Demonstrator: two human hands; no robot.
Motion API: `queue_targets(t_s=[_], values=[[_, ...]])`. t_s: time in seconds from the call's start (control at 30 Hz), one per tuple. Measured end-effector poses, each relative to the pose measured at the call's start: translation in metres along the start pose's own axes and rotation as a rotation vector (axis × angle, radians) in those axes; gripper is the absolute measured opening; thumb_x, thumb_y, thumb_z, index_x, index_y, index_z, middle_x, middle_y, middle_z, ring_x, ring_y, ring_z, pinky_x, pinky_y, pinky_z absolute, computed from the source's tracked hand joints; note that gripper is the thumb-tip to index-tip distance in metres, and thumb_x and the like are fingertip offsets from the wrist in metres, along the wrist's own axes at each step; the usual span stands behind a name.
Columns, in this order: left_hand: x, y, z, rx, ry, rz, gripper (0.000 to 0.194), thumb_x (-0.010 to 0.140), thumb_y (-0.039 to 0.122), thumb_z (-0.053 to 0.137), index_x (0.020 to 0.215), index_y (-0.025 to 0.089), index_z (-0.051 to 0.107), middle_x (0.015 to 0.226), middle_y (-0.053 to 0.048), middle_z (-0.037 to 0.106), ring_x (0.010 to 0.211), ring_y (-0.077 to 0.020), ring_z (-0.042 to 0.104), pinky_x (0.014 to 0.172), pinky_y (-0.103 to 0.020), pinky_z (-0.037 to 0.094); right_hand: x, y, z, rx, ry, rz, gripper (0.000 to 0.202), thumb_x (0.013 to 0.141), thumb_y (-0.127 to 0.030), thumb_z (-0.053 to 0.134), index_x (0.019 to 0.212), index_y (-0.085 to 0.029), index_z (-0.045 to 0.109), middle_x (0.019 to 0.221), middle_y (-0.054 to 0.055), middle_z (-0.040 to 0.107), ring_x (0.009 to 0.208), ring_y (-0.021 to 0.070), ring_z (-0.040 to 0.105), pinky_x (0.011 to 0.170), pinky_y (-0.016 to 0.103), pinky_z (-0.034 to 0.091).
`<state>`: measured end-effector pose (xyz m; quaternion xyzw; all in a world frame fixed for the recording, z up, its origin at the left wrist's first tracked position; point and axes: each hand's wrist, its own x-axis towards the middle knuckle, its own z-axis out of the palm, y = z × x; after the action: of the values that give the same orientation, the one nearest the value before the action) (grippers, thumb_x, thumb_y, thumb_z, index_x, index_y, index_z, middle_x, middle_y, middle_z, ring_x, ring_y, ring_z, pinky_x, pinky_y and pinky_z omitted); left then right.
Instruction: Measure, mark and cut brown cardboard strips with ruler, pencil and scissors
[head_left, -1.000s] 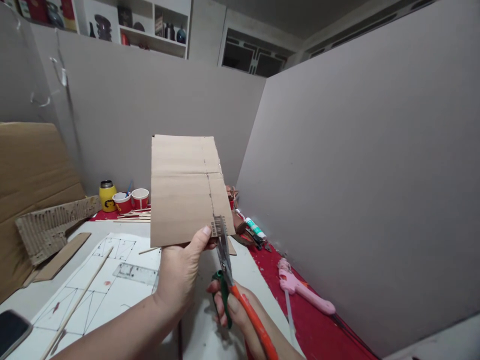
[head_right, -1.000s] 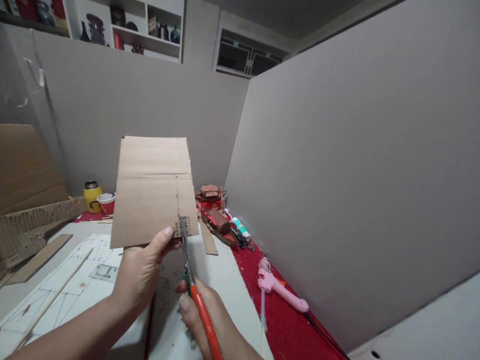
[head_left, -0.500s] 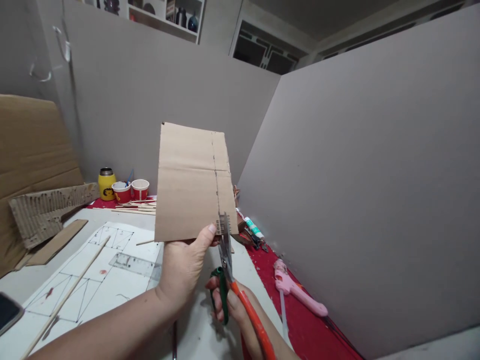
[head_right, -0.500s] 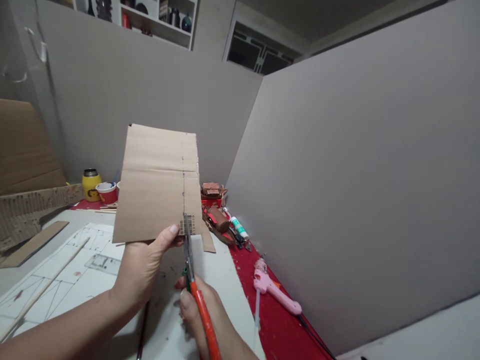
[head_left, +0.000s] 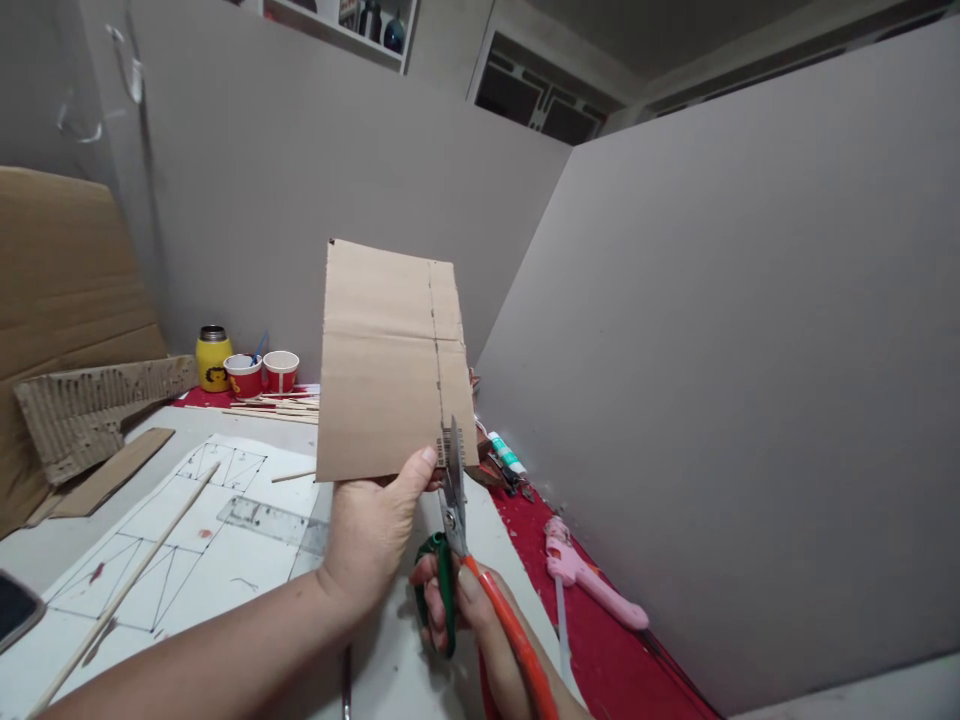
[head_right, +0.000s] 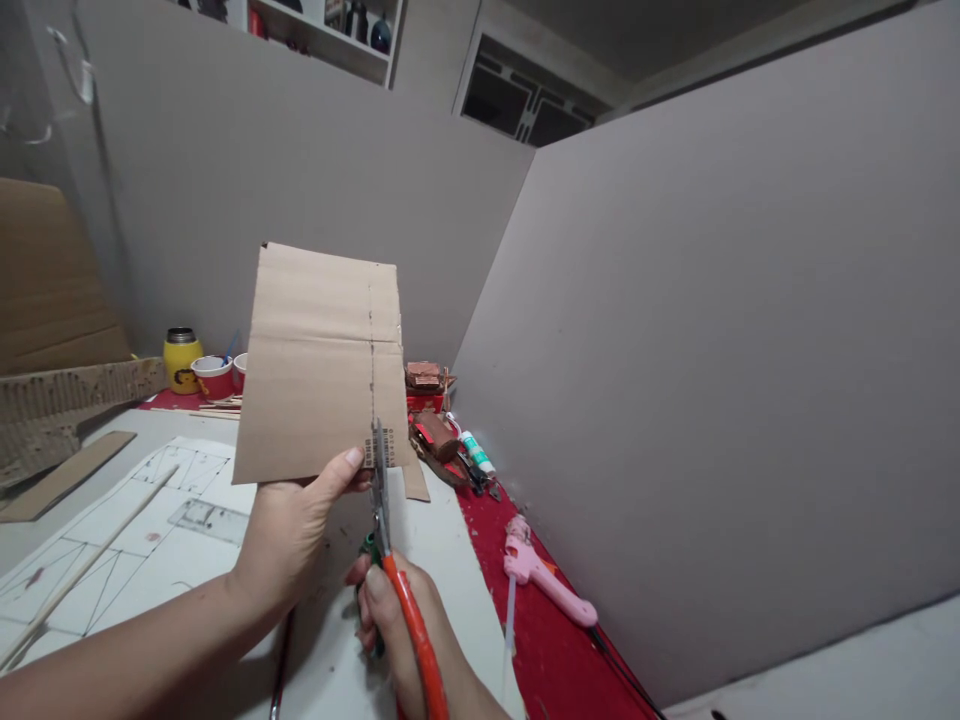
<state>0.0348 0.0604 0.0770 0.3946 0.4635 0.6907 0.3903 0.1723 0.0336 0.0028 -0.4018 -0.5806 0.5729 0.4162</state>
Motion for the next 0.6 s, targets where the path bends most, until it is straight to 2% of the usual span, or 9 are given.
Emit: queue_targets(t_s=[0.13, 0.4, 0.6], values=[[-0.0002, -0.0020, 0.0003, -0.008, -0.001, 0.000, 0.024, 0.075, 0.043, 0.073, 0.077, 0.019, 0.075, 0.076, -0.006, 0.077, 0.072, -0.0216, 0.071, 0.076, -0.035, 0.056, 0.0003, -0.0015, 0.0030, 0.062, 0.000, 0.076, 0.067, 0.083, -0.081, 0.049, 0.091, -0.015, 0.059, 0.065, -0.002, 0.050, 0.055, 0.0120, 0.048, 0.057, 0.027, 0.040], [0.0000, -0.0049, 0.0000, -0.013, -0.005, 0.000, 0.022, 0.077, 0.040, 0.073, 0.079, 0.019, 0.076, 0.077, -0.006, 0.077, 0.073, -0.0216, 0.072, 0.080, -0.036, 0.055, 0.0022, 0.0053, -0.0006, -0.001, -0.014, 0.025, 0.068, 0.087, -0.079, 0.042, 0.090, -0.014, 0.063, 0.059, -0.001, 0.052, 0.052, 0.0126, 0.047, 0.057, 0.029, 0.041], [0.0006, -0.0070, 0.0006, -0.023, -0.015, 0.005, 0.022, 0.078, 0.040, 0.073, 0.081, 0.019, 0.076, 0.081, -0.006, 0.078, 0.074, -0.0215, 0.072, 0.077, -0.035, 0.056, -0.0002, 0.0059, 0.0007, 0.006, 0.016, 0.024, 0.067, 0.088, -0.077, 0.043, 0.090, -0.013, 0.063, 0.060, -0.002, 0.051, 0.052, 0.0122, 0.048, 0.055, 0.027, 0.040]])
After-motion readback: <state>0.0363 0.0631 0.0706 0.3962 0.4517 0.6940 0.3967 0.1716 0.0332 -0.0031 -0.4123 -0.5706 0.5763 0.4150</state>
